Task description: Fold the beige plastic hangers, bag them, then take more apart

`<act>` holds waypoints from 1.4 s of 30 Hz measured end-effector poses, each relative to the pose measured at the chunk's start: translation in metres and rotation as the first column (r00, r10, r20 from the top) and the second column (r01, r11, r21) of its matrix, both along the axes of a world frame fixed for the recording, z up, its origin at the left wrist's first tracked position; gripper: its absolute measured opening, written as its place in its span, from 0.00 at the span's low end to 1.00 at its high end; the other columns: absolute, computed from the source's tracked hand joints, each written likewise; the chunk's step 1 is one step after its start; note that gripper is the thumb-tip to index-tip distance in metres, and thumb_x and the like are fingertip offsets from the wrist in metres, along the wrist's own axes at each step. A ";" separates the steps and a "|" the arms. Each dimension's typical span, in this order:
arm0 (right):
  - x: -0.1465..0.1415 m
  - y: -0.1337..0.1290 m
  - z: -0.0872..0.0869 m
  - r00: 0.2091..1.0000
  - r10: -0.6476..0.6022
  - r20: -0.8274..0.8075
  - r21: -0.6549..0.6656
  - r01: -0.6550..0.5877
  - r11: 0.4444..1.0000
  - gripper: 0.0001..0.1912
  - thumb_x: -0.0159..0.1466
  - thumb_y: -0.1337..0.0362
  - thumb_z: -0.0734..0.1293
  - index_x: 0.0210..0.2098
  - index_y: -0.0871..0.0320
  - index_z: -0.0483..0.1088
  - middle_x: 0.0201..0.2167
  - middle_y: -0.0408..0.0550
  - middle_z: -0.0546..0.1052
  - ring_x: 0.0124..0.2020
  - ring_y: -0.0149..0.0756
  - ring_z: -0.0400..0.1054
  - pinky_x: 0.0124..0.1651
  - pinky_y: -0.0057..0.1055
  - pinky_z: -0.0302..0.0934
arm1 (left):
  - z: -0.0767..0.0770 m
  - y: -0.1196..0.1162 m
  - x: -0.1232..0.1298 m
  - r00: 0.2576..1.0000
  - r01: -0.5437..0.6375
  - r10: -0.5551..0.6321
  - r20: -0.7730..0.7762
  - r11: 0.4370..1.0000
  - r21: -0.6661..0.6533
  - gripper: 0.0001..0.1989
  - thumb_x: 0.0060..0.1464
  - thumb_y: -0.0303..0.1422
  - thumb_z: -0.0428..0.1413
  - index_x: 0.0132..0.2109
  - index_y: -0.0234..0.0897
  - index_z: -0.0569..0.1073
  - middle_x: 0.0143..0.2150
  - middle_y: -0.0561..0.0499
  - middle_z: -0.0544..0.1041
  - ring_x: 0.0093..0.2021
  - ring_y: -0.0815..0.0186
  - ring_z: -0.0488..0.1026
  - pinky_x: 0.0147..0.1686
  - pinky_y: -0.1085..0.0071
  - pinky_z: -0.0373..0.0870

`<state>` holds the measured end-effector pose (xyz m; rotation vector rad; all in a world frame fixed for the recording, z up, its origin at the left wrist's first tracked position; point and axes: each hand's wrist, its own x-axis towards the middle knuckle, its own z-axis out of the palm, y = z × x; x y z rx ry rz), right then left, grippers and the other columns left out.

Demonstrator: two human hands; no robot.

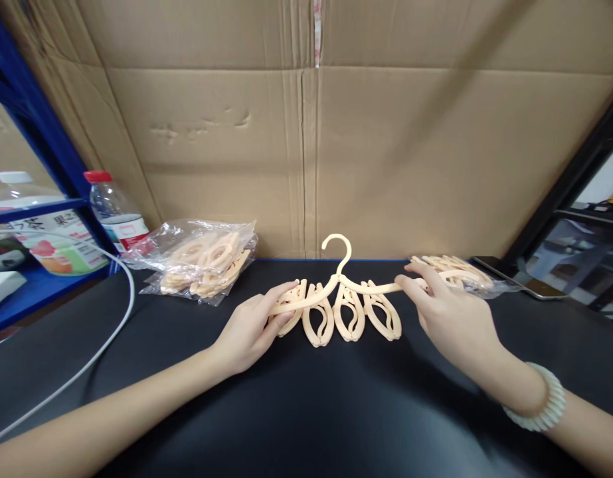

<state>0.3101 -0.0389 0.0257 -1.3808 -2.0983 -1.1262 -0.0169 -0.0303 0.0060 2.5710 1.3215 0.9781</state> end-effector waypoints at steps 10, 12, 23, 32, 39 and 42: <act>-0.002 0.005 -0.006 0.926 0.252 -0.282 -0.163 -0.305 0.938 0.19 0.63 0.77 0.53 0.46 0.59 0.70 0.63 0.62 0.61 0.42 0.45 0.72 0.33 0.39 0.69 | 0.003 -0.001 0.001 0.999 0.004 -0.002 0.042 0.998 -0.062 0.19 0.65 0.37 0.45 0.61 0.40 0.60 0.45 0.48 0.79 0.42 0.59 0.77 0.43 0.67 0.70; 0.000 0.006 -0.008 0.887 0.301 -0.351 -0.176 -0.378 0.909 0.17 0.65 0.74 0.54 0.47 0.58 0.69 0.57 0.60 0.67 0.41 0.43 0.73 0.35 0.39 0.70 | 0.003 -0.001 0.001 0.999 0.007 -0.003 0.051 0.997 -0.075 0.18 0.65 0.37 0.45 0.60 0.40 0.60 0.45 0.47 0.79 0.42 0.59 0.77 0.43 0.66 0.70; 0.002 0.011 -0.011 0.833 0.344 -0.433 -0.224 -0.470 0.854 0.13 0.69 0.68 0.54 0.50 0.53 0.64 0.42 0.51 0.77 0.39 0.44 0.75 0.36 0.38 0.68 | 0.004 0.000 0.000 0.994 0.019 -0.006 0.105 0.992 -0.125 0.17 0.65 0.38 0.45 0.59 0.41 0.59 0.43 0.49 0.78 0.42 0.60 0.76 0.45 0.66 0.69; 0.001 0.012 -0.012 0.528 0.279 -0.802 -0.182 -0.660 0.728 0.18 0.70 0.61 0.56 0.58 0.56 0.55 0.31 0.49 0.74 0.29 0.39 0.71 0.30 0.36 0.69 | 0.006 -0.002 0.000 0.986 0.048 -0.019 0.164 0.983 -0.174 0.17 0.64 0.38 0.46 0.59 0.42 0.61 0.39 0.51 0.77 0.36 0.62 0.76 0.40 0.69 0.69; -0.003 0.010 -0.006 0.320 0.163 -0.933 -0.149 -0.759 0.634 0.14 0.70 0.57 0.58 0.49 0.56 0.68 0.31 0.47 0.72 0.28 0.35 0.69 0.27 0.31 0.69 | 0.005 0.006 0.001 0.869 0.058 0.094 0.486 0.956 -0.289 0.14 0.59 0.40 0.55 0.49 0.39 0.68 0.36 0.52 0.74 0.34 0.64 0.72 0.34 0.70 0.68; -0.004 0.009 -0.004 0.208 0.089 -0.974 -0.123 -0.816 0.566 0.14 0.69 0.55 0.59 0.45 0.57 0.69 0.25 0.44 0.69 0.24 0.33 0.67 0.25 0.30 0.68 | 0.010 0.003 0.009 0.731 0.142 0.131 0.670 0.931 -0.337 0.12 0.55 0.40 0.58 0.39 0.37 0.68 0.33 0.54 0.72 0.30 0.68 0.68 0.29 0.73 0.66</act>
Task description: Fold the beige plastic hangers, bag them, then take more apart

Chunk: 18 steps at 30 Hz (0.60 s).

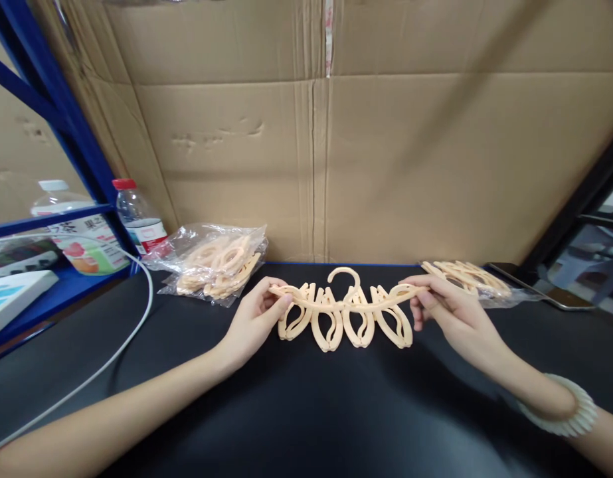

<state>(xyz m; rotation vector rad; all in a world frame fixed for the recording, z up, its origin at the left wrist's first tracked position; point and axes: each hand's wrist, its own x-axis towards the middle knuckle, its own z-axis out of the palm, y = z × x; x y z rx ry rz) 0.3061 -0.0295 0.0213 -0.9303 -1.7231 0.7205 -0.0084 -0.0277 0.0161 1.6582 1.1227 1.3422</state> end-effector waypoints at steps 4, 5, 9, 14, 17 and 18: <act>-0.004 -0.005 0.001 0.990 0.068 -0.127 -0.153 -0.088 0.984 0.12 0.67 0.55 0.63 0.43 0.57 0.67 0.24 0.42 0.69 0.23 0.31 0.66 0.26 0.29 0.67 | 0.012 -0.017 0.013 0.985 0.082 -0.066 0.161 0.992 -0.094 0.13 0.55 0.39 0.60 0.31 0.36 0.67 0.30 0.55 0.69 0.27 0.71 0.63 0.29 0.74 0.64; -0.007 -0.008 0.000 0.983 0.082 -0.166 -0.185 -0.113 0.976 0.12 0.67 0.55 0.63 0.43 0.57 0.66 0.24 0.41 0.69 0.23 0.31 0.66 0.26 0.29 0.67 | 0.014 -0.023 0.017 0.979 0.117 -0.091 0.184 0.984 -0.135 0.13 0.55 0.39 0.60 0.31 0.36 0.67 0.28 0.55 0.68 0.27 0.71 0.63 0.29 0.74 0.64; -0.023 -0.022 -0.003 0.938 0.180 -0.296 -0.258 -0.260 0.930 0.15 0.66 0.55 0.65 0.48 0.55 0.59 0.24 0.39 0.70 0.24 0.31 0.67 0.29 0.31 0.68 | 0.017 -0.040 0.031 0.944 0.271 -0.211 0.253 0.934 -0.233 0.12 0.55 0.39 0.61 0.32 0.35 0.69 0.27 0.55 0.69 0.26 0.72 0.65 0.28 0.74 0.64; -0.040 -0.044 -0.007 0.852 0.400 -0.339 -0.362 -0.511 0.780 0.12 0.68 0.57 0.64 0.45 0.53 0.57 0.30 0.40 0.72 0.31 0.30 0.70 0.38 0.32 0.67 | 0.013 -0.047 0.041 0.908 0.356 -0.263 0.327 0.895 -0.270 0.11 0.56 0.39 0.61 0.35 0.36 0.70 0.27 0.56 0.70 0.26 0.72 0.66 0.28 0.74 0.67; -0.042 -0.051 -0.009 0.846 0.441 -0.299 -0.374 -0.529 0.762 0.07 0.70 0.59 0.62 0.43 0.53 0.57 0.36 0.43 0.74 0.39 0.32 0.70 0.45 0.35 0.66 | 0.011 -0.048 0.041 0.916 0.348 -0.260 0.304 0.893 -0.284 0.12 0.57 0.39 0.60 0.35 0.36 0.70 0.28 0.55 0.70 0.26 0.72 0.66 0.29 0.74 0.67; -0.042 -0.052 -0.010 0.852 0.445 -0.277 -0.360 -0.521 0.774 0.06 0.70 0.59 0.61 0.43 0.52 0.58 0.38 0.44 0.73 0.42 0.33 0.70 0.48 0.36 0.65 | 0.010 -0.048 0.041 0.921 0.345 -0.263 0.288 0.893 -0.288 0.12 0.57 0.39 0.60 0.35 0.35 0.70 0.28 0.55 0.70 0.26 0.72 0.67 0.29 0.74 0.67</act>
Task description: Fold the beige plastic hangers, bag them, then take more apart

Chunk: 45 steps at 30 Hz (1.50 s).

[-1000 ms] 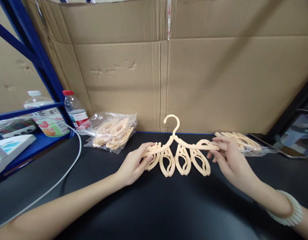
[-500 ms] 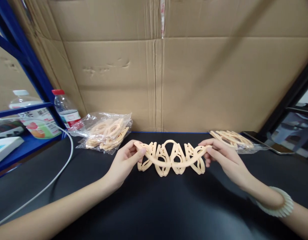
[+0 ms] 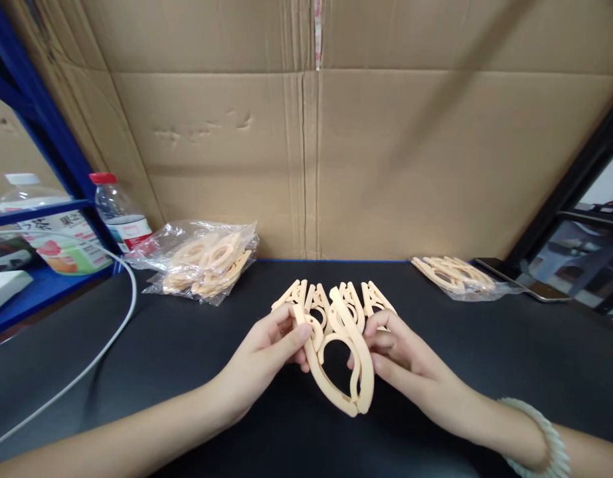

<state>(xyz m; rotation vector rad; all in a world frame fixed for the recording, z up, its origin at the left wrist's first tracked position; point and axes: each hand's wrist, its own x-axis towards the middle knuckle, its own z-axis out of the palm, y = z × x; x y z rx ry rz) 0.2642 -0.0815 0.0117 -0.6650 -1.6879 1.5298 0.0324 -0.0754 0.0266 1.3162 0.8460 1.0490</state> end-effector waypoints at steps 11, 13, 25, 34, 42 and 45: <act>0.012 -0.007 0.008 0.909 -0.120 0.398 0.445 -0.077 0.892 0.17 0.72 0.64 0.55 0.55 0.48 0.68 0.53 0.49 0.68 0.56 0.37 0.62 0.61 0.40 0.56 | 0.002 -0.004 0.002 0.994 -0.001 0.010 -0.108 0.997 0.083 0.11 0.58 0.40 0.57 0.38 0.35 0.70 0.34 0.51 0.71 0.34 0.67 0.69 0.36 0.70 0.69; 0.013 -0.007 0.005 0.898 -0.127 0.422 0.429 -0.074 0.900 0.19 0.72 0.64 0.54 0.59 0.48 0.66 0.53 0.50 0.68 0.53 0.36 0.65 0.60 0.40 0.58 | 0.002 -0.006 0.002 0.994 0.045 -0.031 -0.105 0.990 0.131 0.10 0.59 0.38 0.57 0.40 0.36 0.71 0.37 0.50 0.71 0.38 0.65 0.69 0.38 0.69 0.70; 0.014 -0.006 0.000 0.853 -0.292 0.433 0.623 -0.050 0.781 0.21 0.70 0.67 0.55 0.61 0.51 0.64 0.59 0.52 0.67 0.63 0.39 0.58 0.65 0.45 0.55 | -0.006 -0.005 -0.004 0.977 0.127 -0.084 -0.194 0.968 0.218 0.04 0.61 0.34 0.55 0.40 0.40 0.69 0.37 0.53 0.64 0.39 0.66 0.62 0.48 0.66 0.66; 0.016 -0.010 0.001 0.836 -0.369 0.406 0.719 -0.042 0.694 0.24 0.69 0.68 0.57 0.63 0.51 0.61 0.61 0.51 0.67 0.65 0.39 0.56 0.64 0.45 0.56 | 0.003 -0.011 -0.001 0.971 0.152 -0.102 -0.217 0.963 0.223 0.04 0.63 0.35 0.52 0.43 0.41 0.68 0.39 0.52 0.65 0.40 0.66 0.64 0.47 0.68 0.66; 0.009 -0.014 0.003 0.827 -0.409 0.385 0.737 -0.009 0.675 0.25 0.66 0.70 0.59 0.61 0.52 0.63 0.58 0.53 0.70 0.64 0.43 0.59 0.61 0.45 0.61 | 0.006 -0.016 -0.003 0.958 0.167 -0.087 -0.274 0.944 0.285 0.05 0.63 0.35 0.51 0.39 0.40 0.66 0.39 0.52 0.67 0.41 0.65 0.66 0.46 0.67 0.67; 0.005 -0.015 0.008 0.867 -0.366 0.338 0.750 -0.013 0.661 0.26 0.64 0.73 0.59 0.61 0.52 0.62 0.57 0.54 0.70 0.61 0.40 0.62 0.58 0.39 0.65 | 0.004 -0.016 -0.003 0.955 0.175 -0.092 -0.281 0.942 0.287 0.03 0.64 0.34 0.50 0.42 0.40 0.67 0.42 0.51 0.68 0.44 0.64 0.67 0.49 0.66 0.67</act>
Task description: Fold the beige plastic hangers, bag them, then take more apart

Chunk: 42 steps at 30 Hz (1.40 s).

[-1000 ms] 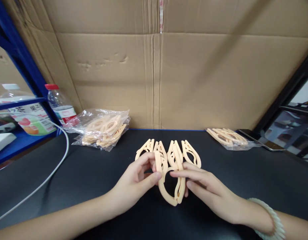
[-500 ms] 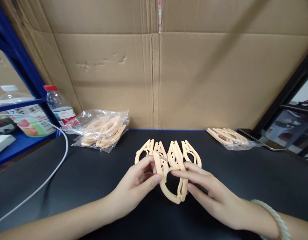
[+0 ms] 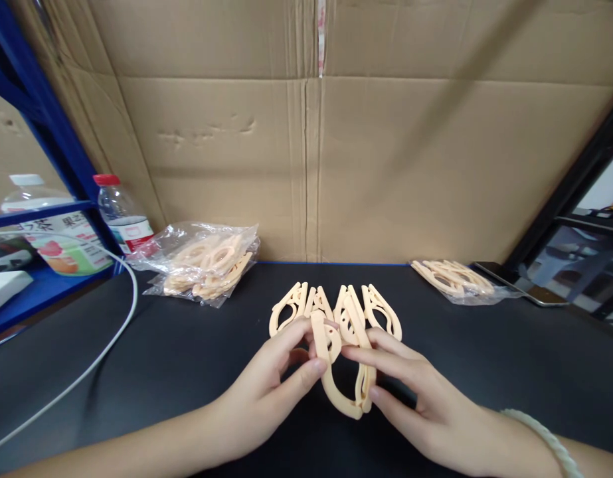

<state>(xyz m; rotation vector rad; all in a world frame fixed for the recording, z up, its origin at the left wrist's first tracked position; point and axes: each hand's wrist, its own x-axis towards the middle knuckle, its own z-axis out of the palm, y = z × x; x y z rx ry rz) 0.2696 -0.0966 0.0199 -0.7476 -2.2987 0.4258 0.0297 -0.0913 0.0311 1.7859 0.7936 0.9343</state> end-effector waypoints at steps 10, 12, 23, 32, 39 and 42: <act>0.004 -0.001 -0.002 0.969 0.123 0.213 -0.032 -0.119 0.992 0.34 0.64 0.69 0.61 0.68 0.59 0.48 0.68 0.61 0.52 0.68 0.45 0.48 0.64 0.44 0.55 | -0.004 0.001 0.008 0.977 0.016 0.018 0.213 0.988 -0.156 0.07 0.62 0.33 0.54 0.47 0.40 0.70 0.48 0.49 0.73 0.43 0.64 0.73 0.49 0.64 0.70; 0.006 -0.002 -0.004 0.963 0.073 0.259 -0.030 -0.067 0.997 0.35 0.64 0.67 0.62 0.68 0.60 0.47 0.69 0.63 0.49 0.69 0.49 0.44 0.64 0.46 0.55 | -0.003 0.002 0.008 0.974 -0.010 0.056 0.218 0.979 -0.204 0.08 0.61 0.34 0.55 0.46 0.39 0.70 0.46 0.49 0.74 0.41 0.64 0.74 0.46 0.63 0.73; -0.001 -0.003 0.011 0.942 0.157 0.297 -0.089 -0.136 0.987 0.28 0.58 0.66 0.66 0.58 0.60 0.62 0.57 0.61 0.66 0.60 0.48 0.61 0.58 0.40 0.62 | -0.004 0.001 0.008 0.977 -0.061 0.114 0.182 0.960 -0.275 0.11 0.58 0.36 0.58 0.45 0.36 0.72 0.43 0.48 0.77 0.37 0.64 0.76 0.39 0.65 0.77; -0.004 -0.002 0.015 0.921 0.241 0.306 -0.143 -0.206 0.968 0.23 0.61 0.62 0.67 0.55 0.59 0.65 0.54 0.57 0.68 0.58 0.45 0.60 0.60 0.40 0.58 | -0.009 0.004 0.007 0.986 -0.140 0.151 0.067 0.978 -0.152 0.09 0.58 0.37 0.57 0.39 0.35 0.73 0.37 0.49 0.76 0.40 0.62 0.74 0.42 0.66 0.71; -0.001 0.001 0.013 0.906 0.262 0.334 -0.098 -0.243 0.965 0.30 0.64 0.57 0.66 0.63 0.58 0.58 0.63 0.59 0.61 0.65 0.47 0.54 0.63 0.43 0.54 | -0.003 0.004 0.005 0.979 -0.200 0.203 0.012 0.971 -0.131 0.12 0.56 0.40 0.57 0.37 0.34 0.74 0.35 0.49 0.77 0.39 0.60 0.75 0.41 0.65 0.72; 0.005 0.006 0.012 0.912 0.232 0.338 -0.052 -0.228 0.972 0.34 0.65 0.56 0.65 0.67 0.55 0.52 0.68 0.57 0.54 0.68 0.48 0.49 0.65 0.45 0.51 | 0.009 0.013 -0.003 0.960 -0.269 0.277 0.050 0.956 -0.118 0.12 0.54 0.41 0.58 0.36 0.34 0.73 0.35 0.49 0.77 0.37 0.61 0.75 0.40 0.65 0.72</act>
